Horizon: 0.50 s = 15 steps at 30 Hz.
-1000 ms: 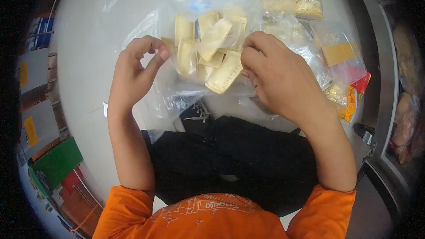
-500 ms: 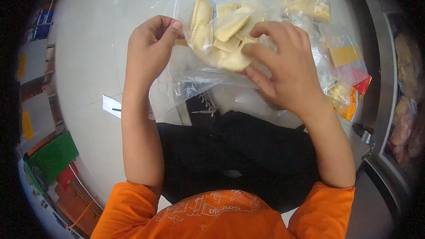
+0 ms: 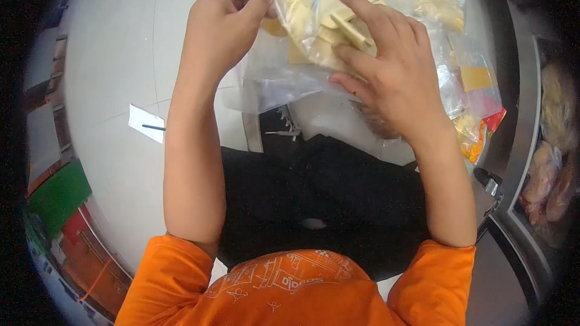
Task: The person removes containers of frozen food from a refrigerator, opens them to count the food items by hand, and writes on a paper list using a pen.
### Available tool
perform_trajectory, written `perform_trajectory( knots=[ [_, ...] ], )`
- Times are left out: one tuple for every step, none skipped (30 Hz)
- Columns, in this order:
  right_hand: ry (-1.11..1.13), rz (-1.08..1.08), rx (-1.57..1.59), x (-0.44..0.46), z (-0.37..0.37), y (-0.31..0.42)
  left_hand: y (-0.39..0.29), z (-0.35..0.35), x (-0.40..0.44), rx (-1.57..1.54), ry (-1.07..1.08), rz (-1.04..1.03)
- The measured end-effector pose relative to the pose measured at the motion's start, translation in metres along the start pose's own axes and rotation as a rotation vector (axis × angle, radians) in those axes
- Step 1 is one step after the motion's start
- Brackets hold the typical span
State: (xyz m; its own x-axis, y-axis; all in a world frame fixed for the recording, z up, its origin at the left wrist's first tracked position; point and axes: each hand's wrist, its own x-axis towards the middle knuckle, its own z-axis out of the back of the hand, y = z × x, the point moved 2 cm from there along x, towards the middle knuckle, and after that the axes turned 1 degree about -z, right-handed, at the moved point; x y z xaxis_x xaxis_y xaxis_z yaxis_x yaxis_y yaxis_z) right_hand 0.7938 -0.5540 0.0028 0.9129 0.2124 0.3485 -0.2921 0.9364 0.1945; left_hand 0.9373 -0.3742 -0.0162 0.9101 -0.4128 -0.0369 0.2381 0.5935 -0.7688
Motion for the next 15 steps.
perform_trajectory(
  knots=[
    [0.019,-0.006,-0.032,0.0,0.0,0.001,0.001,-0.001,0.0,0.012,-0.024,-0.021],
    [0.04,-0.013,-0.063,0.0,-0.001,0.001,0.003,-0.001,0.0,0.025,-0.048,-0.042],
    [0.012,-0.028,0.009,-0.002,-0.003,0.0,0.004,0.0,0.0,0.006,-0.019,-0.032],
    [-0.018,-0.042,0.078,-0.003,-0.008,-0.003,0.003,0.002,0.001,-0.014,0.008,-0.025],
    [-0.046,-0.058,0.149,-0.003,-0.011,-0.006,0.001,0.004,0.002,-0.034,0.036,-0.015],
    [-0.067,-0.118,0.189,-0.003,-0.012,-0.009,-0.001,0.007,0.003,-0.036,0.031,0.003],
    [-0.086,-0.18,0.23,-0.004,-0.013,-0.011,-0.004,0.008,0.003,-0.037,0.027,0.023],
    [-0.106,-0.242,0.27,-0.005,-0.013,-0.015,-0.008,0.009,0.003,-0.038,0.023,0.042],
    [-0.119,-0.241,0.13,-0.007,-0.012,-0.022,-0.016,0.012,0.004,-0.027,-0.002,0.048],
    [-0.156,-0.26,0.138,-0.007,-0.014,-0.026,-0.025,0.014,0.003,-0.014,-0.023,0.059],
    [-0.185,-0.284,0.151,-0.007,-0.018,-0.029,-0.023,0.012,0.001,0.008,-0.03,0.045],
    [-0.215,-0.307,0.163,-0.008,-0.019,-0.03,-0.021,0.01,0.0,0.029,-0.037,0.031],
    [-0.181,-0.291,0.18,-0.007,-0.018,-0.031,-0.012,0.006,0.006,0.057,-0.042,-0.016],
    [-0.148,-0.287,0.147,-0.007,-0.017,-0.03,-0.005,0.004,0.007,0.085,-0.047,-0.06],
    [-0.113,-0.277,0.117,-0.007,-0.015,-0.027,-0.011,0.007,0.004,0.049,-0.013,0.068]
  ],
)
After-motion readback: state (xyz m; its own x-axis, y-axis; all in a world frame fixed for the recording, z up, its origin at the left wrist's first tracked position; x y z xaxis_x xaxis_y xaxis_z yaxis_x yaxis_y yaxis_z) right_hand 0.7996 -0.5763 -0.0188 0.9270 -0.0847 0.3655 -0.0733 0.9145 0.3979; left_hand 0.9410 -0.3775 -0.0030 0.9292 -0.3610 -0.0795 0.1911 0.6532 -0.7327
